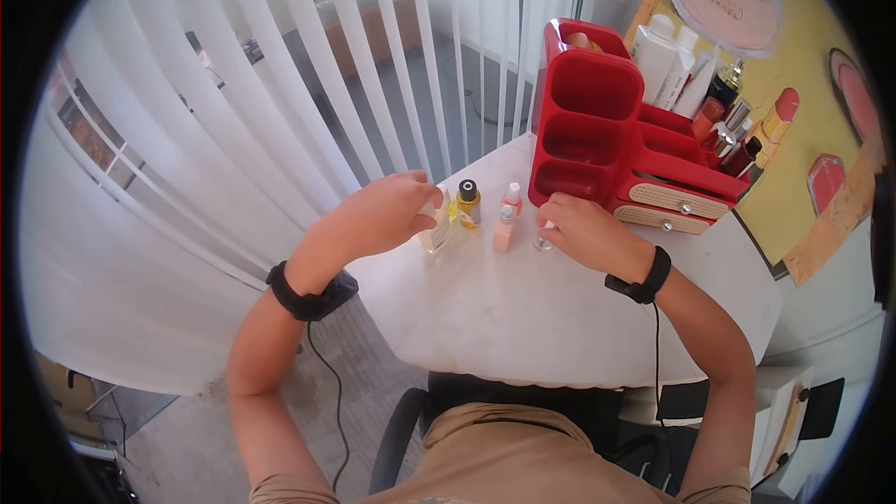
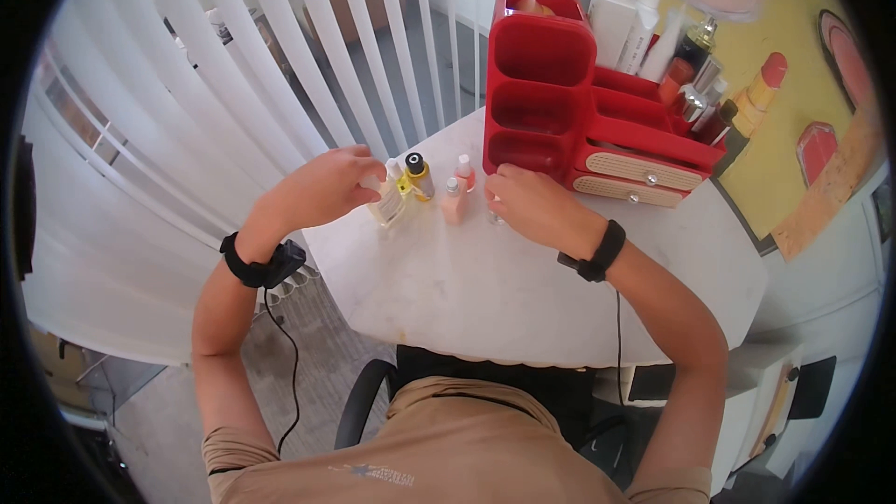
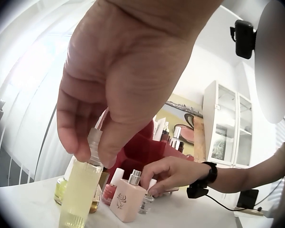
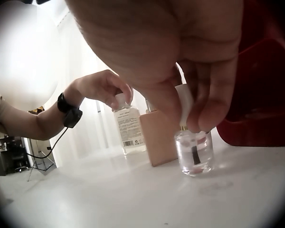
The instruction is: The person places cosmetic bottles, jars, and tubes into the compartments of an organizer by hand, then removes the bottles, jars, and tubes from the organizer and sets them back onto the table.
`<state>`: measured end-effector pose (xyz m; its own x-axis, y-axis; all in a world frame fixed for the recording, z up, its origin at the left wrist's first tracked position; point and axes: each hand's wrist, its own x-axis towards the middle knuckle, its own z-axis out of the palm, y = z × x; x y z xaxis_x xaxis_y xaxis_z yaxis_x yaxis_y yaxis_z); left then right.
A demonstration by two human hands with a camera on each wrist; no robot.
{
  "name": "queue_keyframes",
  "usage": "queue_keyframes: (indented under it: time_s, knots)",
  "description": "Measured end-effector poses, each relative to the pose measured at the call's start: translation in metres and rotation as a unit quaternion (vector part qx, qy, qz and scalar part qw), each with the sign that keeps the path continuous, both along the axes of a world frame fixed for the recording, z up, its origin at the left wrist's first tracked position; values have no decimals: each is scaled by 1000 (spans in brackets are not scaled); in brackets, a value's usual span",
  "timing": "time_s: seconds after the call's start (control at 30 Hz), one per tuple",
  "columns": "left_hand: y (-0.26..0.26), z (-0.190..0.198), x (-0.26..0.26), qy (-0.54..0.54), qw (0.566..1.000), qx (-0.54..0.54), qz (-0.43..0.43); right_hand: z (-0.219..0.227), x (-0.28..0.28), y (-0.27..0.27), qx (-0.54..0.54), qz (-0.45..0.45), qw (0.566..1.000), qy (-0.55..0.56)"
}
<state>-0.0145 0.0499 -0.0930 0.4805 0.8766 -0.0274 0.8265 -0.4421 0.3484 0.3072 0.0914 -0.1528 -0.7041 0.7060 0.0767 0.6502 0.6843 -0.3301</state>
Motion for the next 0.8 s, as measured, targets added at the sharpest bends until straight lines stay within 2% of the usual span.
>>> queue_keyframes:
  time_s: [0.07, 0.2, 0.23, 0.3, 0.37, 0.4, 0.47, 0.53, 0.6, 0.63, 0.7, 0.73, 0.8]
  knots:
    - [-1, 10, 2, 13, 999, -3, -33, 3, 12, -9, -9, 1, 998, 57]
    - [-9, 46, 12, 3, 995, 1, -96, 26, 37, -30, -33, -41, 996, 75]
    - [-12, 49, 13, 3, 994, 15, -109, 35, 46, -34, -30, -27, 995, 90]
    - [-16, 65, 38, -6, 988, 41, -148, 60, 74, -43, -13, -38, 995, 95]
    - [-24, 85, 60, 1, 995, -25, -93, 85, 95, -47, 65, -63, 987, 130]
    - [-20, 89, 70, 1, 995, -21, -102, 99, 109, -47, 63, -103, 981, 153]
    - [-17, 94, 93, -76, 981, 54, -168, 137, 136, -49, 48, -185, 962, 196]
    - [-9, 100, 121, -99, 976, 70, -180, 163, 163, -45, 65, -248, 941, 220]
    - [5, 106, 149, -142, 964, 118, -191, 179, 182, -37, 129, -283, 932, 187]
    - [14, 108, 161, -142, 963, 119, -195, 180, 191, -30, 131, -286, 930, 187]
    - [35, 107, 185, -150, 929, 253, -226, 170, 208, -11, 207, -260, 935, 127]
    - [42, 110, 196, -146, 928, 255, -230, 163, 213, -4, 209, -263, 933, 131]
    - [52, 116, 214, -150, 943, 234, -185, 149, 217, 8, 181, -246, 941, 144]
